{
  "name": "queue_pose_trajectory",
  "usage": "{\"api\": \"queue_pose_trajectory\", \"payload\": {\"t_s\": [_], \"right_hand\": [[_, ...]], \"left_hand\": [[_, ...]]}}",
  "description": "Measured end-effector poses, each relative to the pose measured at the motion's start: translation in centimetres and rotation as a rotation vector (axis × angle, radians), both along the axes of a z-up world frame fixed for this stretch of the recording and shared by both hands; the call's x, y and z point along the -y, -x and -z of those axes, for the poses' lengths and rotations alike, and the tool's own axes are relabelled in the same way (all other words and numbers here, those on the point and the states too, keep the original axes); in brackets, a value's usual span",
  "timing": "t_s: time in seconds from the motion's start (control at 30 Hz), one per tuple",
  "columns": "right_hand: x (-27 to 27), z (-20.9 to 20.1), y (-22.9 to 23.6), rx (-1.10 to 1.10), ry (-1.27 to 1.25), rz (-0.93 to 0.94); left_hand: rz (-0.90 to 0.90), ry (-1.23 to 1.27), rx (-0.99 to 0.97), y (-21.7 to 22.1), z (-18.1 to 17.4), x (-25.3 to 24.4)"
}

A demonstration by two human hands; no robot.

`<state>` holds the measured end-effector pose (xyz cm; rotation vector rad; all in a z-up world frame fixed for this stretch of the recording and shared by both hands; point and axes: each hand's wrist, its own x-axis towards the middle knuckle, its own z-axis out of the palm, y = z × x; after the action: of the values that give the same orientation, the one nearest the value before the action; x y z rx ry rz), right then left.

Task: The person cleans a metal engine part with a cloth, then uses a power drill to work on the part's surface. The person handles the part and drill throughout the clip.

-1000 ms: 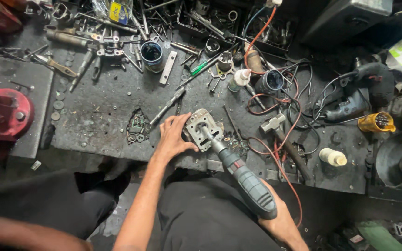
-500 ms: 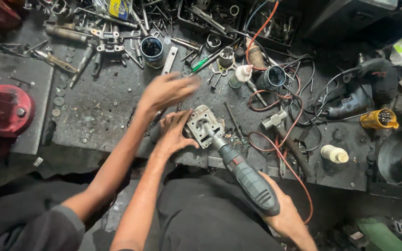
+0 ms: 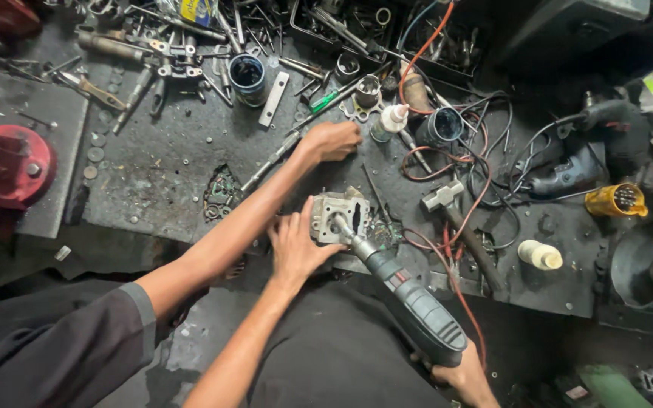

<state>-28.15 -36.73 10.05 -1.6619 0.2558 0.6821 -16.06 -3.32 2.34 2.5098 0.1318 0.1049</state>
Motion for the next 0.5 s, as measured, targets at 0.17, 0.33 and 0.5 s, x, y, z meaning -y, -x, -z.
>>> {"api": "queue_pose_trajectory", "payload": {"t_s": [0.17, 0.33, 0.5], "right_hand": [[-0.1, -0.2, 0.5, -0.004, -0.223, 0.17], [-0.7, -1.8, -1.1, -0.074, -0.279, 0.212], [-0.1, -1.2, -1.9, -0.101, -0.304, 0.216]], "left_hand": [[0.223, 0.014, -0.047, -2.7, -0.5, -2.3], [0.468, 0.178, -0.055, -4.2, 0.3, -3.6], [0.656, 0.36, -0.104, -6.8, 1.8, -4.4]]}}
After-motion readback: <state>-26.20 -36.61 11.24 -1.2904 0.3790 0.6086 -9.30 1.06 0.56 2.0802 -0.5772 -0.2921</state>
